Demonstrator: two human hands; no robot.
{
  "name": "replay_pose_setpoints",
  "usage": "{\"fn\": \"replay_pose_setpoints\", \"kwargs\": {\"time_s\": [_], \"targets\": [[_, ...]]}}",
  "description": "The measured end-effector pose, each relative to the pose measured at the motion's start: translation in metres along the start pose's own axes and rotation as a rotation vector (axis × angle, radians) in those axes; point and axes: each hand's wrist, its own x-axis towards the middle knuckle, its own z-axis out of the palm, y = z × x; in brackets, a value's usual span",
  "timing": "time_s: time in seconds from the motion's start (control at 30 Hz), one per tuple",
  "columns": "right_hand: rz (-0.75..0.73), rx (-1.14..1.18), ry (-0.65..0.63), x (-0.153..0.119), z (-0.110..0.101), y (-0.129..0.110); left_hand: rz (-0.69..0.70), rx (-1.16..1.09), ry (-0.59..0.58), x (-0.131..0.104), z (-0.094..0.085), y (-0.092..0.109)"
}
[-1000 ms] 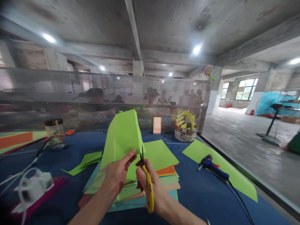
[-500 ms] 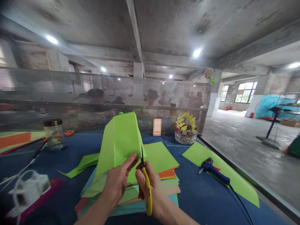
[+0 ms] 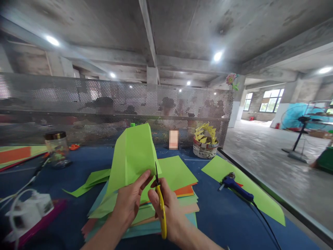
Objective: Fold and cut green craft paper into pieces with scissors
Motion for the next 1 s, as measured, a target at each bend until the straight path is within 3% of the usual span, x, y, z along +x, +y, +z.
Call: {"fn": "replay_pose_setpoints", "kwargs": {"time_s": [1.0], "targets": [[-0.055, 0.064, 0.006, -0.0011, 0.0052, 0.0085, -0.085, -0.045, -0.048, -0.0007, 0.0000, 0.0027]]}}
